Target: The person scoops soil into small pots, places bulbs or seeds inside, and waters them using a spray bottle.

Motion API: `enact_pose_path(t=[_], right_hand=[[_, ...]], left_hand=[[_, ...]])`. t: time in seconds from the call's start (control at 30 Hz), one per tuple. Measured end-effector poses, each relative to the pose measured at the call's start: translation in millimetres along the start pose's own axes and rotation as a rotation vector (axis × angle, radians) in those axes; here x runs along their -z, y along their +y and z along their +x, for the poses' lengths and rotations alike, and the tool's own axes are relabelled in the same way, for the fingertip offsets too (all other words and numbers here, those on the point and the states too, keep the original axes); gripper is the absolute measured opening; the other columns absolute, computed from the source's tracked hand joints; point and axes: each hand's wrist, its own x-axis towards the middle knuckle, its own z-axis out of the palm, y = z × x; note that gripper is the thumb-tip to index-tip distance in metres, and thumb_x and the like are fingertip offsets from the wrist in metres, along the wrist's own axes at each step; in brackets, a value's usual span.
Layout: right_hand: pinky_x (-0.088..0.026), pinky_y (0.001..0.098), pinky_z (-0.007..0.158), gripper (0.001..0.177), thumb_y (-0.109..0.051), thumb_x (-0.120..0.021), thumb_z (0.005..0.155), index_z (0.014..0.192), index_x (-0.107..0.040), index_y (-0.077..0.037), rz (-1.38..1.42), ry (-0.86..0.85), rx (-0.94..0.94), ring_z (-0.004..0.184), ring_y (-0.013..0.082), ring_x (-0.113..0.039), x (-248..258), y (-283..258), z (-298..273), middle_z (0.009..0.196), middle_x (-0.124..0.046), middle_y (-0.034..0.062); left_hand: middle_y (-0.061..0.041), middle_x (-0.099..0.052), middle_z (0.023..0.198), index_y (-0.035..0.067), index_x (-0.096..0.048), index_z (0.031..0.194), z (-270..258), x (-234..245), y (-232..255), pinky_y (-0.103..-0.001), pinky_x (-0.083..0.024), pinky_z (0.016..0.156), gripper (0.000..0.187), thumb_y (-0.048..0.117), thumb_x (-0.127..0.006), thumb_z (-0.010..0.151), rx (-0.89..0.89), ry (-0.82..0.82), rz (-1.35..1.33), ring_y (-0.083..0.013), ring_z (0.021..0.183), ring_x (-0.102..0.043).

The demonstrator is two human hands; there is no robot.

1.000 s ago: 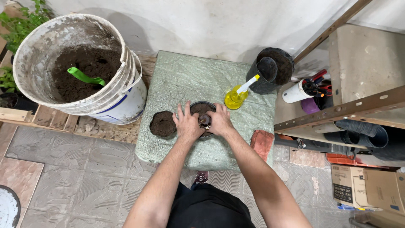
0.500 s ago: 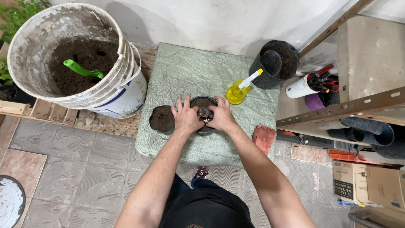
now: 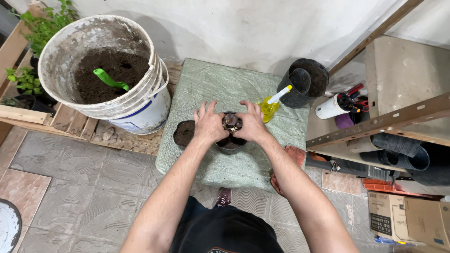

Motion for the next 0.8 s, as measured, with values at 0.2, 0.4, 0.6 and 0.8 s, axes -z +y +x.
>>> enact_pose_path(t=[0.2,0.4,0.6,0.8], right_hand=[[-0.038,0.067,0.125,0.056,-0.041,-0.093,0.066,0.117,-0.083,-0.021,0.015,0.016,0.057,0.159,0.0431,-0.034,16.9,-54.8,6.8,0.166,-0.043,0.0058],[-0.04,0.0698,0.123,0.059,-0.044,-0.093,0.067,0.121,-0.083,-0.022,0.021,0.004,0.125,0.158,0.046,-0.036,-24.8,-102.6,23.3,0.165,-0.043,0.0077],[-0.038,0.0706,0.125,0.059,-0.046,-0.093,0.069,0.123,-0.084,-0.023,-0.043,-0.041,0.122,0.158,0.0443,-0.035,-80.6,-124.1,26.5,0.164,-0.043,0.007],[-0.035,0.0681,0.126,0.06,-0.044,-0.095,0.069,0.124,-0.084,-0.023,-0.051,-0.082,0.03,0.158,0.0446,-0.031,-110.6,-129.5,19.4,0.165,-0.042,0.0076]], left_hand=[[-0.01,-0.038,0.178,0.023,-0.081,0.137,-14.9,37.8,-28.8,-0.069,-0.025,0.13,0.065,0.041,-0.088,0.075,0.005,0.037,0.01,-0.0475,0.17,-0.019],[-0.01,-0.038,0.179,0.025,-0.081,0.137,-37.2,52.0,-82.3,-0.069,-0.024,0.13,0.064,0.043,-0.089,0.077,0.096,0.031,0.028,-0.0469,0.17,-0.019],[-0.008,-0.035,0.181,0.027,-0.08,0.139,-38.5,21.2,-135.9,-0.069,-0.024,0.131,0.066,0.047,-0.089,0.078,0.15,-0.043,0.041,-0.0459,0.17,-0.018],[-0.008,-0.036,0.181,0.028,-0.08,0.141,-27.2,-10.7,-163.0,-0.069,-0.024,0.131,0.063,0.05,-0.088,0.082,0.145,-0.135,0.073,-0.0452,0.17,-0.019]])
